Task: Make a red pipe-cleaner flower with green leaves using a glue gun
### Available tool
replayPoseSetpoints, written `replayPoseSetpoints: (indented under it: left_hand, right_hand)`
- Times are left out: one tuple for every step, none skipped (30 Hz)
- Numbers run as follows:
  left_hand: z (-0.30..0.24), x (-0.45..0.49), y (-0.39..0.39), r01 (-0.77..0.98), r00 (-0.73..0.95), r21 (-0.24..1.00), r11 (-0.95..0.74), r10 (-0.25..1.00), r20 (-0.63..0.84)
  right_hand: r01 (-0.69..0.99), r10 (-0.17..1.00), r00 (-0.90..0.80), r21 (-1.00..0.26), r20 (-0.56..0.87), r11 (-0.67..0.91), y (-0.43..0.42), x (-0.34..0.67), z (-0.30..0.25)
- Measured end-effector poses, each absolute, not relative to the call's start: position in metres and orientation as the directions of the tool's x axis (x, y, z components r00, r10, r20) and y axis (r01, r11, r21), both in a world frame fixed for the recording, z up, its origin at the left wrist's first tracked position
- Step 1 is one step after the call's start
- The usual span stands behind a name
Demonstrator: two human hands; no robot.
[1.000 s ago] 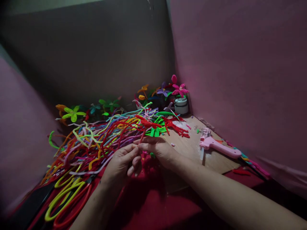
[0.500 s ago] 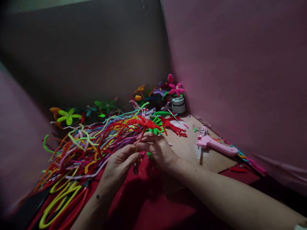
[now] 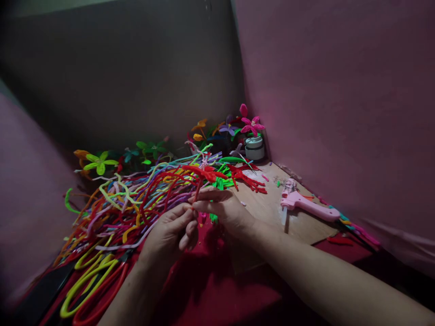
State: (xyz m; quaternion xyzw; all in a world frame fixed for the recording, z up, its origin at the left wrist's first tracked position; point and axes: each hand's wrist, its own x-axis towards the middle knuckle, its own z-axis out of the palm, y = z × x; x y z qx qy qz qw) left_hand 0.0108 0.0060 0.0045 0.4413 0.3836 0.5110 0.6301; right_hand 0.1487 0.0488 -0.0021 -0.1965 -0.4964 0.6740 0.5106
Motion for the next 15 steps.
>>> replayPoseSetpoints:
  left_hand:
    - [0.0032,0.0109,0.0062,-0.361,0.225,0.925,0.118,0.974,-0.037]
    - [0.0021,0.0108,0.0064,-0.401,0.268,0.905,0.146,0.963,-0.036]
    - [0.0013,0.0108,0.0065,-0.426,0.308,0.889,0.170,0.951,-0.034]
    - [0.0009,0.0107,0.0065,-0.438,0.341,0.879,0.190,0.940,-0.033]
    - [0.0008,0.0108,0.0064,-0.438,0.360,0.876,0.200,0.933,-0.033]
    - [0.0011,0.0112,0.0062,-0.422,0.362,0.885,0.199,0.931,-0.037]
    - [0.0016,0.0117,0.0059,-0.379,0.341,0.908,0.179,0.939,-0.043]
    - [0.0022,0.0126,0.0054,-0.303,0.291,0.944,0.131,0.956,-0.039]
    - [0.0026,0.0136,0.0048,-0.191,0.207,0.980,0.052,0.978,-0.012]
    - [0.0025,0.0146,0.0041,-0.043,0.106,0.998,-0.046,0.993,0.051]
    - [0.0020,0.0155,0.0034,0.125,0.009,0.981,-0.149,0.989,0.149]
    - [0.0009,0.0161,0.0027,0.290,-0.059,0.927,-0.240,0.962,0.268]
    - [-0.0006,0.0164,0.0020,0.421,-0.090,0.852,-0.313,0.920,0.382]
    - [-0.0023,0.0164,0.0013,0.509,-0.087,0.780,-0.365,0.879,0.469]
    - [-0.0039,0.0162,0.0008,0.559,-0.068,0.726,-0.400,0.851,0.521]
  right_hand:
    - [-0.522,0.882,-0.411,-0.853,0.231,-0.020,0.0497,0.1483,-0.0035]
    - [-0.538,0.876,-0.425,-0.842,0.229,-0.041,0.0507,0.1481,-0.0053]
    - [-0.544,0.863,-0.447,-0.838,0.238,-0.051,0.0517,0.1480,-0.0072]
    - [-0.543,0.848,-0.469,-0.838,0.249,-0.054,0.0526,0.1480,-0.0088]
    - [-0.542,0.838,-0.480,-0.839,0.259,-0.051,0.0533,0.1480,-0.0101]
    - [-0.544,0.839,-0.476,-0.838,0.263,-0.045,0.0537,0.1481,-0.0108]
    - [-0.550,0.852,-0.454,-0.835,0.262,-0.037,0.0539,0.1482,-0.0110]
    - [-0.554,0.868,-0.426,-0.832,0.256,-0.026,0.0538,0.1481,-0.0107]
    - [-0.557,0.881,-0.402,-0.830,0.249,-0.020,0.0535,0.1479,-0.0101]
    - [-0.562,0.892,-0.382,-0.827,0.242,-0.016,0.0530,0.1475,-0.0094]
    - [-0.562,0.899,-0.369,-0.827,0.235,-0.014,0.0524,0.1470,-0.0087]
    - [-0.560,0.904,-0.360,-0.829,0.229,-0.013,0.0517,0.1464,-0.0081]
    - [-0.554,0.908,-0.354,-0.833,0.223,-0.012,0.0509,0.1458,-0.0079]
    - [-0.548,0.910,-0.350,-0.837,0.222,-0.006,0.0501,0.1453,-0.0080]
    - [-0.537,0.911,-0.348,-0.844,0.223,0.002,0.0493,0.1449,-0.0084]
